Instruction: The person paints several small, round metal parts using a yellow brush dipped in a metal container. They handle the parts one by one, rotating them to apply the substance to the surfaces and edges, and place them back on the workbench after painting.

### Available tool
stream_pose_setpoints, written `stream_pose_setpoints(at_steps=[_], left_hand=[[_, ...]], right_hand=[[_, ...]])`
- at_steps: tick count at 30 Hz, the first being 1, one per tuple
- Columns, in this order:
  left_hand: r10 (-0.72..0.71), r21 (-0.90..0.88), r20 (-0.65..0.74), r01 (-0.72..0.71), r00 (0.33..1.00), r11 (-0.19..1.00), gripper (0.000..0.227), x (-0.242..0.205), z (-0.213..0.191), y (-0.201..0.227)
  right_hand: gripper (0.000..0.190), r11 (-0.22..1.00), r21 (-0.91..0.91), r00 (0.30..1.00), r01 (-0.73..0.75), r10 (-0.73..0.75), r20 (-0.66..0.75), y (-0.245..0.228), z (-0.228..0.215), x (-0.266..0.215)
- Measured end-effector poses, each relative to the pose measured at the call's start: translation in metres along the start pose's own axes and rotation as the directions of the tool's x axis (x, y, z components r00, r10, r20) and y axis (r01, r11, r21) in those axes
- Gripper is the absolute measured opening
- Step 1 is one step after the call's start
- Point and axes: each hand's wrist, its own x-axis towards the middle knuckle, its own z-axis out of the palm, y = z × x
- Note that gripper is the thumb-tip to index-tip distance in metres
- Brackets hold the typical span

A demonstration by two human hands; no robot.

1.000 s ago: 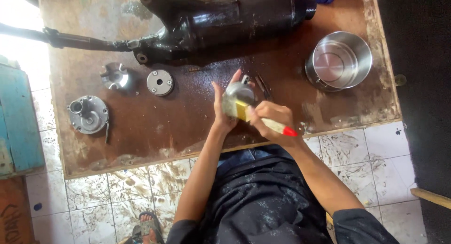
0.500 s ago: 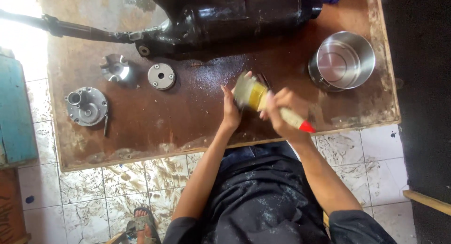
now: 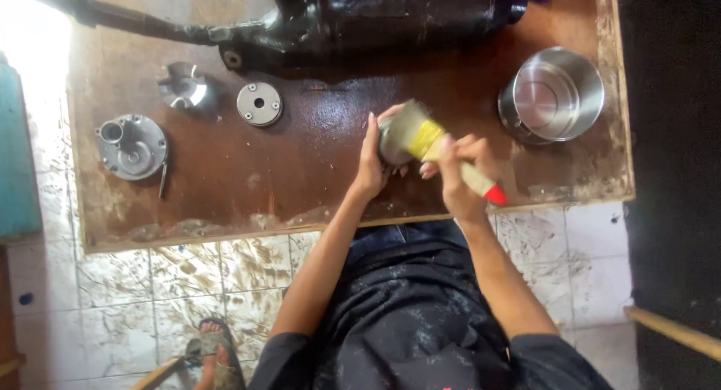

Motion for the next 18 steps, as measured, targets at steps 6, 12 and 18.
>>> stream_pose_setpoints(at_steps=[6, 12, 18], left_hand=[[0.248, -0.028, -0.148, -0.255, 0.957, 0.967, 0.045, -0.004, 0.000, 0.007], [0.212, 0.523, -0.296, -0.028, 0.931, 0.852, 0.036, -0.064, 0.008, 0.086], [0.589, 0.993, -0.054, 0.103, 0.806, -0.051, 0.041, -0.125, -0.014, 0.160]], right_hand=[[0.018, 0.988, -0.005, 0.987, -0.157, 0.156, -0.043, 0.003, 0.006, 0.005], [0.035, 0.907, -0.395, 0.980, 0.142, -0.073, 0.184, -0.005, 0.013, 0.020], [0.033, 0.784, -0.537, 0.645, -0.311, 0.589, 0.487, -0.032, 0.138, 0.059]])
